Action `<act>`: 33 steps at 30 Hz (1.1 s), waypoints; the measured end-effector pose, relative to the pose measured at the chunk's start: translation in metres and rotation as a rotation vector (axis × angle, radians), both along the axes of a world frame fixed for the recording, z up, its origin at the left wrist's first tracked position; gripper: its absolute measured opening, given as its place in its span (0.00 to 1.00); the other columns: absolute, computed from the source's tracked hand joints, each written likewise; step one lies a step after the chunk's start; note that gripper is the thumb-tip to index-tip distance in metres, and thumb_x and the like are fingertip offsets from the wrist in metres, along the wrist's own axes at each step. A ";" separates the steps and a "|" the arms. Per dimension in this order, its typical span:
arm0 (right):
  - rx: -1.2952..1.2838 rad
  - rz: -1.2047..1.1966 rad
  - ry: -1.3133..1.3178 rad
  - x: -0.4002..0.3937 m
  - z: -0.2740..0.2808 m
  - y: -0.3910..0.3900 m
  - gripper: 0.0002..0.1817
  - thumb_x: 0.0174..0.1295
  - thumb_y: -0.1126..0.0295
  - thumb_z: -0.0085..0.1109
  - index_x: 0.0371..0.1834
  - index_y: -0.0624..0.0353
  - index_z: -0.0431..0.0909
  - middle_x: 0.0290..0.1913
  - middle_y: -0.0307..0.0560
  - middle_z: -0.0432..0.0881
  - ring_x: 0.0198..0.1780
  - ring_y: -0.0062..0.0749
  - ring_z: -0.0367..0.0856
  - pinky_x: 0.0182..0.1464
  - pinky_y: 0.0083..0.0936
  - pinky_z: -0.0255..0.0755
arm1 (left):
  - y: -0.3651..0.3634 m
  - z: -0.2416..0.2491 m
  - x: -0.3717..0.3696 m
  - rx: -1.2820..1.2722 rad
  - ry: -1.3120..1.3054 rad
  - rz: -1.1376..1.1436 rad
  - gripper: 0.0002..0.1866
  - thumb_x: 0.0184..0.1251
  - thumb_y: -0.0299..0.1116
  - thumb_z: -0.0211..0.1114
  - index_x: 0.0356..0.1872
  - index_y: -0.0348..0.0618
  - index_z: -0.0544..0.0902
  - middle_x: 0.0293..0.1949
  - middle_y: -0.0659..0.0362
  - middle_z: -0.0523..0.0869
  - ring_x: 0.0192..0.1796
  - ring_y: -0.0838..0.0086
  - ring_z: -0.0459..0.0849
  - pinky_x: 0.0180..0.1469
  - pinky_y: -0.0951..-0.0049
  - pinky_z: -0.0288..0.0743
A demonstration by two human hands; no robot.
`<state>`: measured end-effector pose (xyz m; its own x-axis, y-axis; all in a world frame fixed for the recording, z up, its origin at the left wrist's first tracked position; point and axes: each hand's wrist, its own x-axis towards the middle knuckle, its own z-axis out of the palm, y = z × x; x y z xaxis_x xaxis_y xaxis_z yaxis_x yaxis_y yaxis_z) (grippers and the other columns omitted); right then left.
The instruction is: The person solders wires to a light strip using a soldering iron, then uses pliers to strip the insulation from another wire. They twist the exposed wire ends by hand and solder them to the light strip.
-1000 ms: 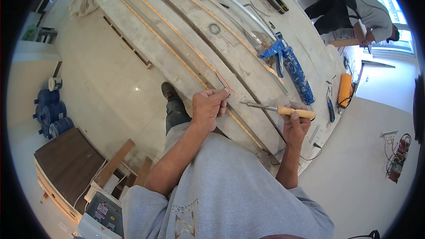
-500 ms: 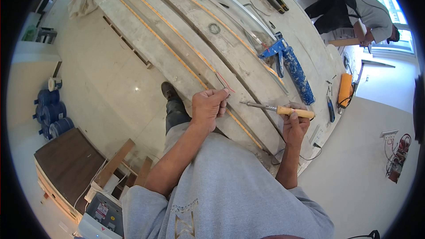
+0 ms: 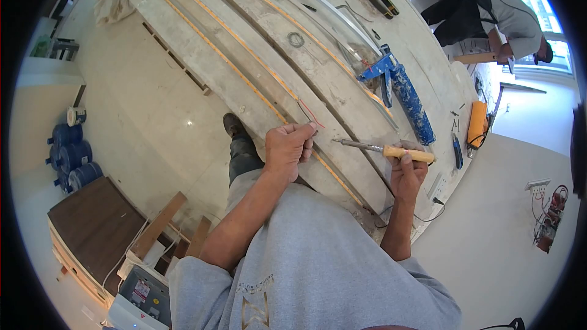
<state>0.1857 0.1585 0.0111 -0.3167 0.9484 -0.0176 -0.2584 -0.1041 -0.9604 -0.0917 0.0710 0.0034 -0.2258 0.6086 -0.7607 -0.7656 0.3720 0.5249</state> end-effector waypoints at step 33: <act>0.010 0.033 0.105 -0.097 0.000 0.032 0.15 0.70 0.73 0.61 0.55 0.71 0.74 0.54 0.57 0.81 0.56 0.44 0.84 0.61 0.47 0.82 | 0.003 0.004 0.000 0.005 -0.011 0.017 0.11 0.64 0.35 0.73 0.26 0.41 0.83 0.18 0.65 0.79 0.15 0.83 0.72 0.17 0.79 0.61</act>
